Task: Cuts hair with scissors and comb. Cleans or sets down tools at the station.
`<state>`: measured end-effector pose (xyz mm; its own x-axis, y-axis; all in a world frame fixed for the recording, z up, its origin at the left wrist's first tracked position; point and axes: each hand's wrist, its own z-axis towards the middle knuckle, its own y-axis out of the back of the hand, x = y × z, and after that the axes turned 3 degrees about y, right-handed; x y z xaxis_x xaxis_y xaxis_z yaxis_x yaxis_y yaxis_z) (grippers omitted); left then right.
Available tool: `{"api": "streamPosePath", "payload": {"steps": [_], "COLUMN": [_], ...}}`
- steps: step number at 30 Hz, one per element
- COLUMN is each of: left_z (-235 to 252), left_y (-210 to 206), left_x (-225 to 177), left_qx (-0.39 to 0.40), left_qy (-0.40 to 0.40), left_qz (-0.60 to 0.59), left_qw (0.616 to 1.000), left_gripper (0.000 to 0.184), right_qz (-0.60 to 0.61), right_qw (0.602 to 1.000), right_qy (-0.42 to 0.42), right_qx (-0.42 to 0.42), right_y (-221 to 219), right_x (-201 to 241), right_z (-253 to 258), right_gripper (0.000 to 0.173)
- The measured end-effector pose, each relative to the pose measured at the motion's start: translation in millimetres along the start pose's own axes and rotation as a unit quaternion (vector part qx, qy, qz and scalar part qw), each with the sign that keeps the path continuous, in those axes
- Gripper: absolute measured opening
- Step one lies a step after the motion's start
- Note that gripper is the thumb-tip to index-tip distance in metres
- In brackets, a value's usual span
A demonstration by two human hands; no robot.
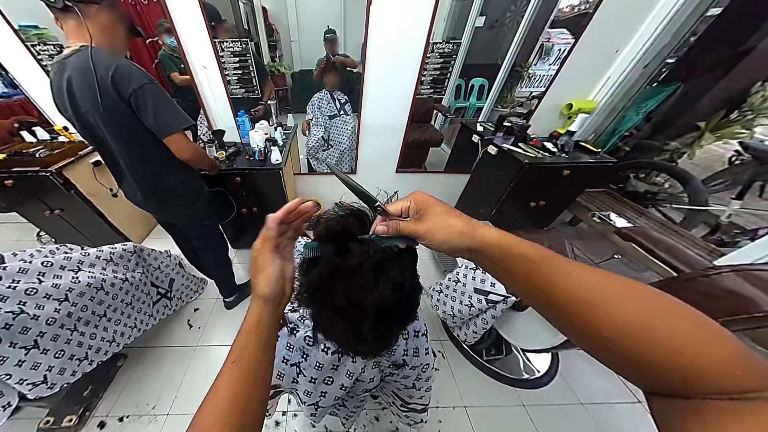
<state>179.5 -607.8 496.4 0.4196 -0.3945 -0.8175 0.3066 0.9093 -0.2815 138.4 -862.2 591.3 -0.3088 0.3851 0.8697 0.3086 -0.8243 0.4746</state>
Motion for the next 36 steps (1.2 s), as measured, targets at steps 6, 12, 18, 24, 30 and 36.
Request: {"api": "streamPosePath", "payload": {"steps": [6, 12, 18, 24, 30, 36], "left_z": [-33.7, -13.5, -4.1, 2.7, 4.6, -1.9], "left_y": [3.6, -25.6, -31.4, -36.3, -42.4, -52.5], "left_x": [19.9, -5.1, -9.5, -9.9, -5.8, -5.0], "left_qx": [0.165, 0.211, 0.198, 0.194, 0.195, 0.142], "left_qy": [-0.086, -0.062, -0.054, -0.078, -0.089, -0.068], "left_qz": [0.183, 0.119, 0.08, 0.07, 0.06, 0.031], "left_qw": [0.965, 0.968, 0.976, 0.975, 0.975, 0.987], "left_gripper": [0.037, 0.044, 0.048, 0.058, 0.058, 0.047], "right_qz": [-0.006, 0.006, -0.001, 0.044, -0.16, -0.344], "right_qw": [1.0, 0.999, 0.997, 0.994, 0.945, 0.868], "right_qy": [-0.005, 0.013, 0.03, 0.037, 0.214, 0.357], "right_qx": [-0.009, -0.038, -0.071, -0.096, -0.186, -0.031], "right_y": [-3.1, 0.8, 7.4, 13.2, 12.4, 0.4], "right_x": [5.6, 18.2, 21.2, 28.4, 22.2, 5.5], "right_z": [0.0, -0.7, 0.5, 5.7, -0.8, -11.6], "right_gripper": [0.018, 0.017, 0.017, 0.016, 0.013, 0.033]}}
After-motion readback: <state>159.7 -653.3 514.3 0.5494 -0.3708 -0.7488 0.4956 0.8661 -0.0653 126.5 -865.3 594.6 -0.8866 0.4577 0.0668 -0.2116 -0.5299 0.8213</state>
